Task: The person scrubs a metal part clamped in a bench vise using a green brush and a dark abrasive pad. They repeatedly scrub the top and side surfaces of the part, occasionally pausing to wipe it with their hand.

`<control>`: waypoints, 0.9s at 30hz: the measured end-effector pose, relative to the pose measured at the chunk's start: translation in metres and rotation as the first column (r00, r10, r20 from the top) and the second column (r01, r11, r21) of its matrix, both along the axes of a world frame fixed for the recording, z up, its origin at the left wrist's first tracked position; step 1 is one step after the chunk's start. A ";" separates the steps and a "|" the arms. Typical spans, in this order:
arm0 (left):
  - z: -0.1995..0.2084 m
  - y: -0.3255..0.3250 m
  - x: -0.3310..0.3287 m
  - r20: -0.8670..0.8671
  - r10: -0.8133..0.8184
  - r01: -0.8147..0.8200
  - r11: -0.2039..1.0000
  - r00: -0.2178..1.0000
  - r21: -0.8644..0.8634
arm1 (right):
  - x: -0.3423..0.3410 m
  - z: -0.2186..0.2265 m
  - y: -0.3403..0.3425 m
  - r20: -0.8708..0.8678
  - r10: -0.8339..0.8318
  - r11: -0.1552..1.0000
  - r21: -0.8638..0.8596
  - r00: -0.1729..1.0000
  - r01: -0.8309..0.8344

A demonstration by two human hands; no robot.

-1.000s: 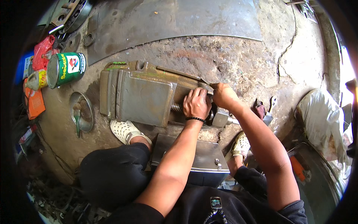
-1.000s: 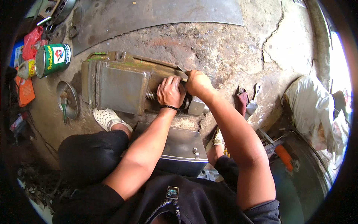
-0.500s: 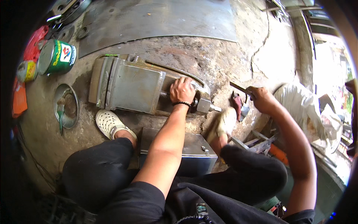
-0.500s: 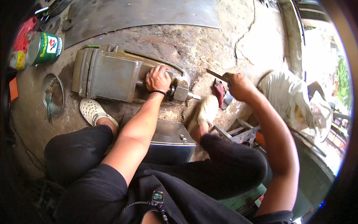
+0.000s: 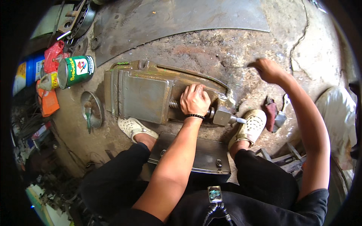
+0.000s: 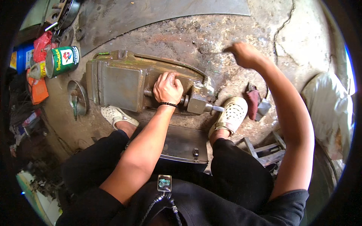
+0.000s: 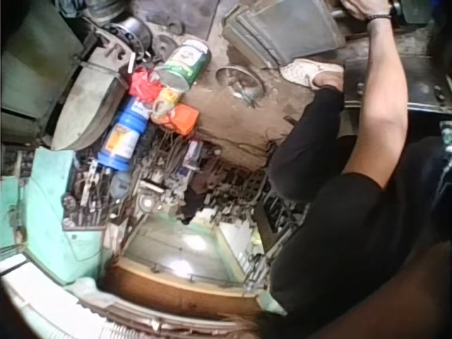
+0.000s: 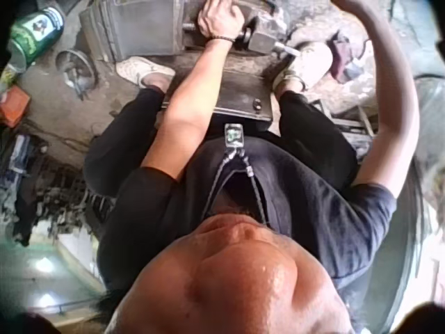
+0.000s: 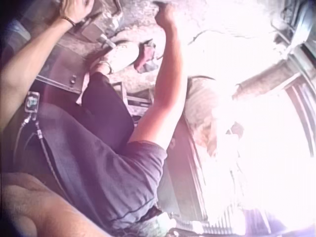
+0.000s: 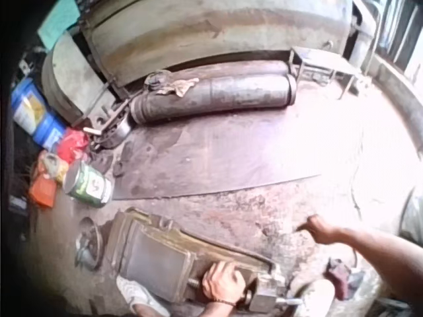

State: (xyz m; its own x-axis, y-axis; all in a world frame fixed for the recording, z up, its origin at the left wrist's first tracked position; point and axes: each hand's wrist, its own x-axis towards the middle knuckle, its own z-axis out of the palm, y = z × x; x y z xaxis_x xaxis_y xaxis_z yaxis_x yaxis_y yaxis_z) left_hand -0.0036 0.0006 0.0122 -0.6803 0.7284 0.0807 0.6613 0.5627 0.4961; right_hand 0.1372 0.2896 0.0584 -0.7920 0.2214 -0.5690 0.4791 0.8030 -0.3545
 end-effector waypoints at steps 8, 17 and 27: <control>0.006 0.008 -0.001 -0.013 0.004 -0.005 0.999 1.000 -0.037 | -0.164 -0.052 -0.041 -0.337 0.231 0.961 -0.066 0.913 -0.267; 0.004 0.007 -0.001 -0.011 0.014 -0.014 0.999 1.000 -0.043 | -0.175 -0.100 -0.044 -0.438 0.341 0.918 -0.033 0.832 -0.394; 0.006 0.007 -0.002 0.012 -0.024 0.025 0.998 1.000 -0.055 | -0.044 -0.059 0.018 -0.027 0.338 0.937 -0.080 0.941 -0.339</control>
